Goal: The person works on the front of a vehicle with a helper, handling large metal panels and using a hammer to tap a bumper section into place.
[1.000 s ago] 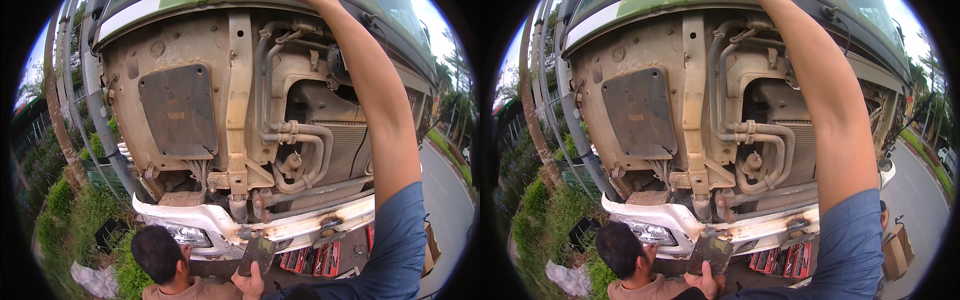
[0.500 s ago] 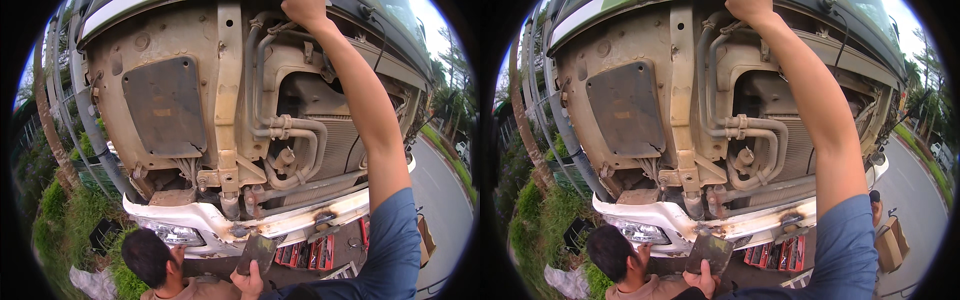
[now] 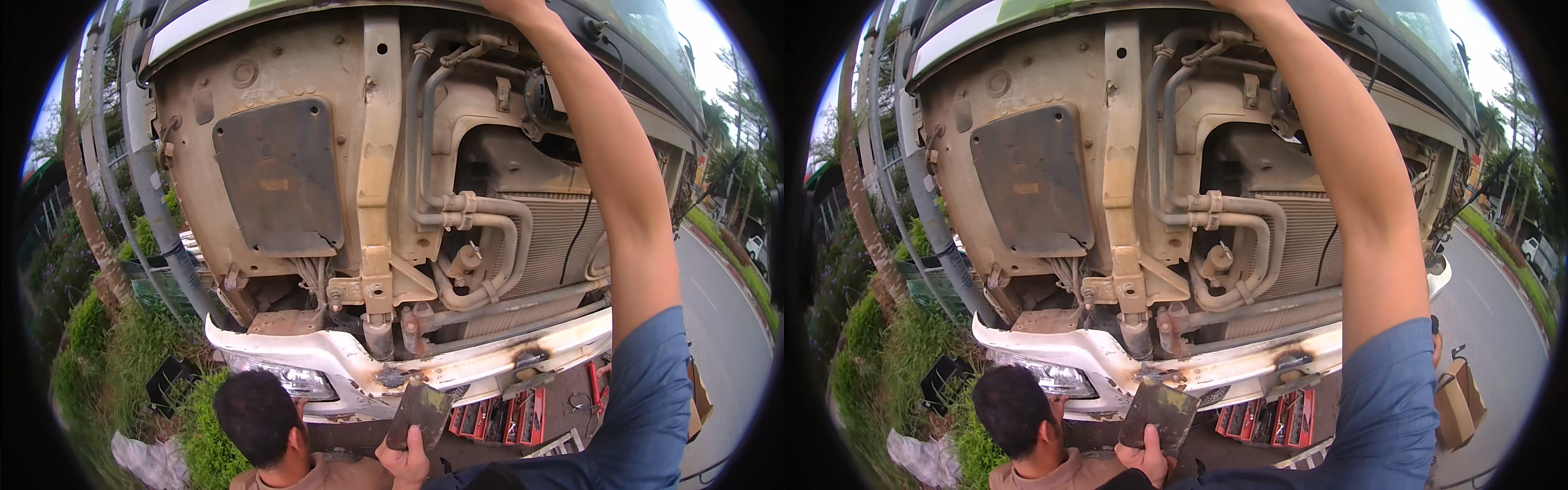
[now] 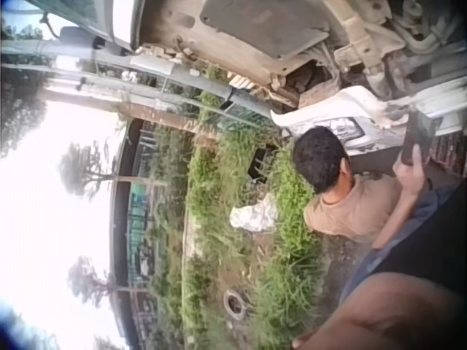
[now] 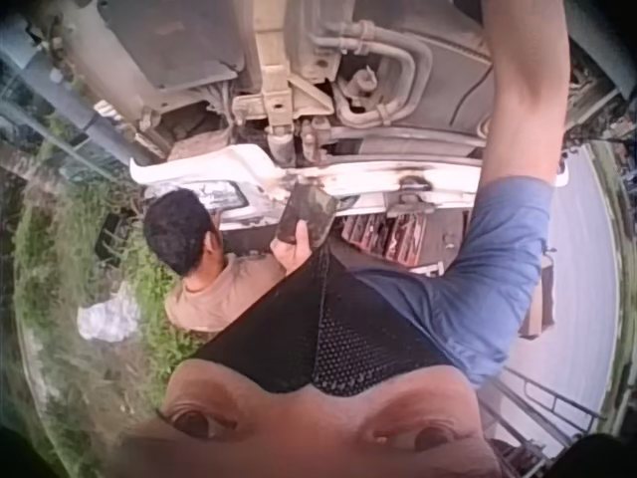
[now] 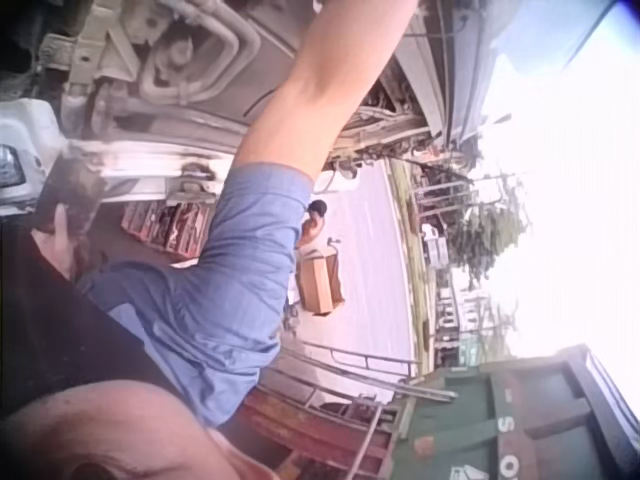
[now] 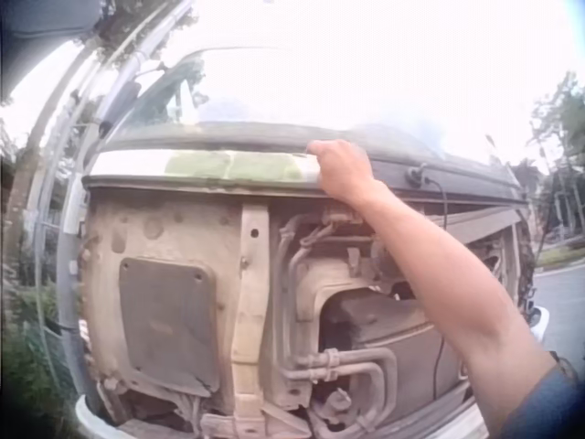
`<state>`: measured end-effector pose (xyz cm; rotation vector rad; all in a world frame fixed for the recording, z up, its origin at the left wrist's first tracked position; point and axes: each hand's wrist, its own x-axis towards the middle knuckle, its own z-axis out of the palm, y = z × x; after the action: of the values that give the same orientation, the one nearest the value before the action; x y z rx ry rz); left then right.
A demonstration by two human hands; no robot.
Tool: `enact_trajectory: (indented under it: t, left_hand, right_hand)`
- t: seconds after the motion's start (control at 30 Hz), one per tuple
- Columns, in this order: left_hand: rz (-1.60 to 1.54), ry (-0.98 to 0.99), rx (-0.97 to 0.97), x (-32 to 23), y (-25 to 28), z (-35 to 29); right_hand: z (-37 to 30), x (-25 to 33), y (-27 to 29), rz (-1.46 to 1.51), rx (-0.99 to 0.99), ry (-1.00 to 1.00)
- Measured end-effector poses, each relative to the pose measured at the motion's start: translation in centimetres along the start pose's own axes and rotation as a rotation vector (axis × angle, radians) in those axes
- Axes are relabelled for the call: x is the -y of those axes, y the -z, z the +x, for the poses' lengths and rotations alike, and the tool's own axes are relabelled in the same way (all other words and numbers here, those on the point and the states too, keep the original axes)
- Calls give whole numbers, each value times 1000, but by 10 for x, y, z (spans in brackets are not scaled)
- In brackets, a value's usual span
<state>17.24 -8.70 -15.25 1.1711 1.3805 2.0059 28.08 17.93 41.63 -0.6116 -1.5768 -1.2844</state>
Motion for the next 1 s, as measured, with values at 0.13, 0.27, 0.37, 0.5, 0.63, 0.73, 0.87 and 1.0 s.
enact_trajectory:
  t: [0.13, 0.27, 0.37, 0.5, 0.63, 0.73, 0.87, 1.0]
  left_hand:
    - [-71, 136, -64, 5, 5, -10]
    - [-83, -2, -105, -1, 6, -2]
    - [-565, 360, -304, 0, 12, -1]
    - [-755, 316, -272, -30, 1, 22]
    - [-693, 88, -267, -54, -26, 39]
    - [-580, -9, -279, -65, -29, 42]
    - [-555, 120, -250, -65, -47, 23]
    - [-510, 206, -277, -69, -61, 8]
  right_hand:
    - [7, 2, 0, 51, 46, -63]
    - [-18, 1, 23, 226, -191, -22]
    - [-78, 37, 58, 959, -11, -479]
    - [-209, 89, 101, 1781, 99, -941]
    - [-327, 139, 139, 1814, 139, -1392]
    - [-365, 173, 174, 1992, 204, -1614]
    - [-419, 185, 218, 1796, 272, -1626]
    - [-452, 175, 266, 1581, 514, -1337]
